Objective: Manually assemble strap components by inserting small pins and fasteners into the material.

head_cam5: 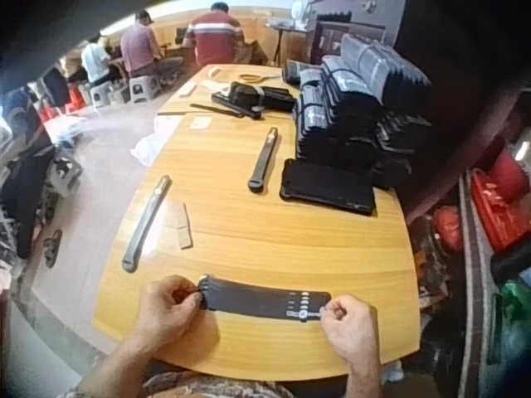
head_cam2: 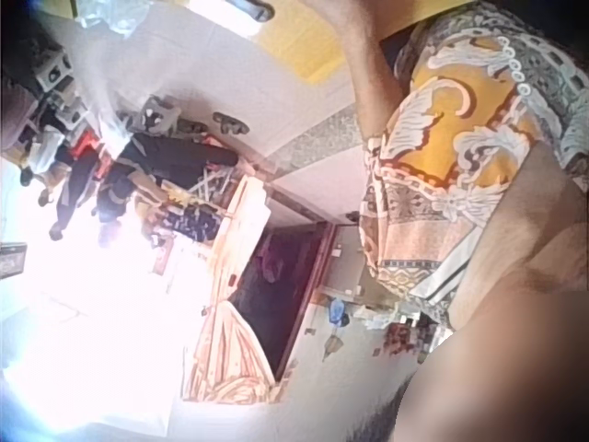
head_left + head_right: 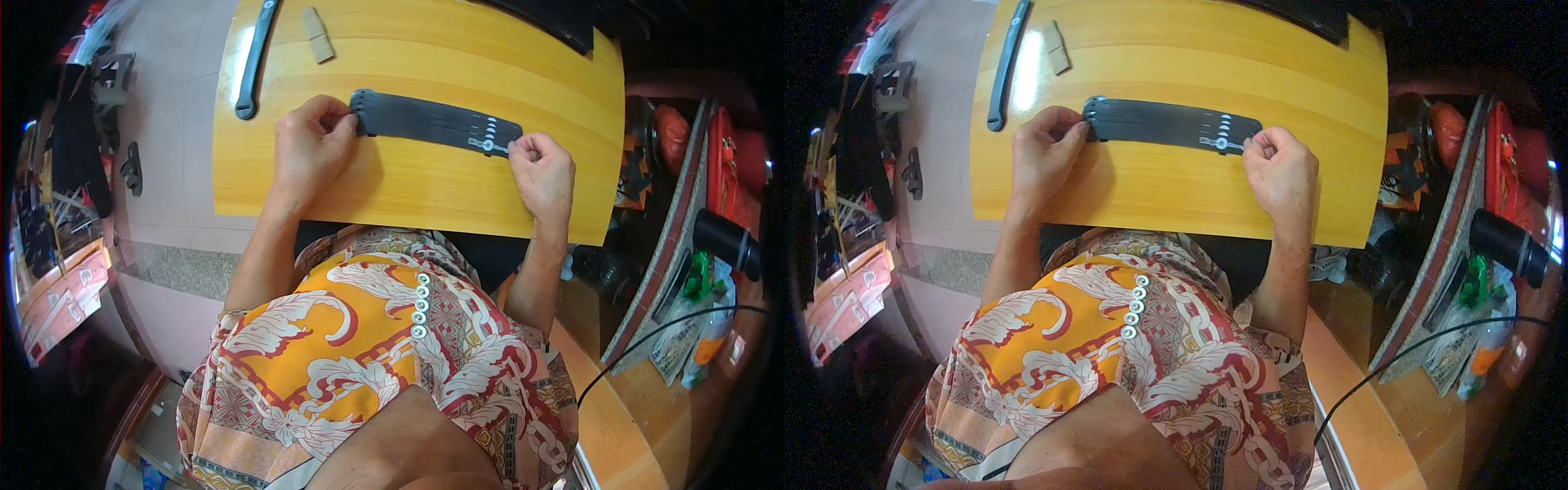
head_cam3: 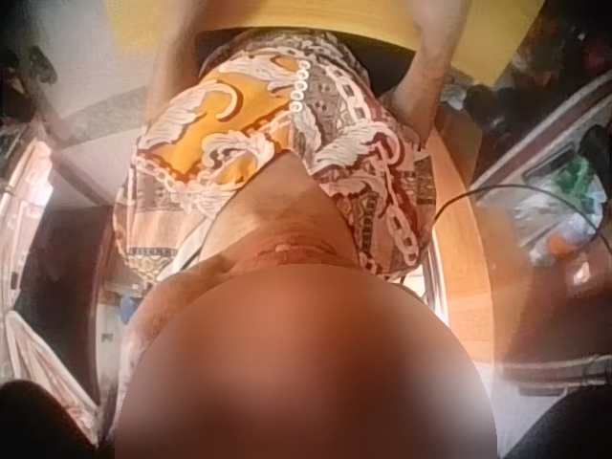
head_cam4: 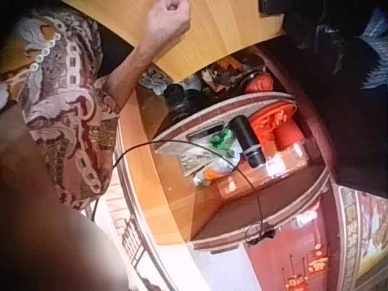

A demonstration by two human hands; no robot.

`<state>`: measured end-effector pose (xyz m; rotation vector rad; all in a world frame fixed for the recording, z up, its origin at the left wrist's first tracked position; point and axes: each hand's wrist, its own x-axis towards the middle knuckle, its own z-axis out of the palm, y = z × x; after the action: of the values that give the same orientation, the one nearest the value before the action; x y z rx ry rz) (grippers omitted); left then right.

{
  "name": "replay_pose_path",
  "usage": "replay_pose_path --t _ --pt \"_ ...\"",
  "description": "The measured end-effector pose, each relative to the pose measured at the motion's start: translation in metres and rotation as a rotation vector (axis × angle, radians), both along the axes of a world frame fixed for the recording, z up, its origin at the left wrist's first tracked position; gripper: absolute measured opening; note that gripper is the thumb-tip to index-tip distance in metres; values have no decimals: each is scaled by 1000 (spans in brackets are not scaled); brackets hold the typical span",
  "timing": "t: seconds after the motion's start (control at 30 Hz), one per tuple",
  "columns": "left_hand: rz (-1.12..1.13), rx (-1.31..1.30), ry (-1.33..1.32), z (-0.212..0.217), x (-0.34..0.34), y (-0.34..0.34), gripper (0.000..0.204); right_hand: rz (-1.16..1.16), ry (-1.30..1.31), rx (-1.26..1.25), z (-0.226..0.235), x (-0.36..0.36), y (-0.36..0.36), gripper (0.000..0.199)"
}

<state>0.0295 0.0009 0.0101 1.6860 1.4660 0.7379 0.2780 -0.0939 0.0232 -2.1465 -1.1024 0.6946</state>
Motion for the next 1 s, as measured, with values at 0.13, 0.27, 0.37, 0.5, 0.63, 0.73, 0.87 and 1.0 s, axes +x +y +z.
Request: replay_pose_path --t 0.13,0.27,0.37,0.5,0.63,0.73,0.87,1.0 --pt "-85 -13 158 12 5 3 15 -15 -120 19 -2 -2 -3 15" --pt "-126 35 211 12 0 6 18 -30 -159 -17 -3 -2 -2 15" --pt "-187 55 193 6 -7 11 19 -27 -138 -1 -4 0 0 15" --pt "-195 -80 35 12 -19 15 19 21 114 155 -11 13 -6 12" --pt "-28 -80 -254 10 -16 18 16 -32 115 313 4 -6 -3 11" --pt "-182 -144 -363 12 8 18 17 180 70 398 8 -29 16 12" --pt "-234 -23 -91 -3 22 18 20 268 37 247 -26 -25 31 13" --pt "-139 -5 -253 -1 4 28 19 175 258 357 -30 -18 33 11"
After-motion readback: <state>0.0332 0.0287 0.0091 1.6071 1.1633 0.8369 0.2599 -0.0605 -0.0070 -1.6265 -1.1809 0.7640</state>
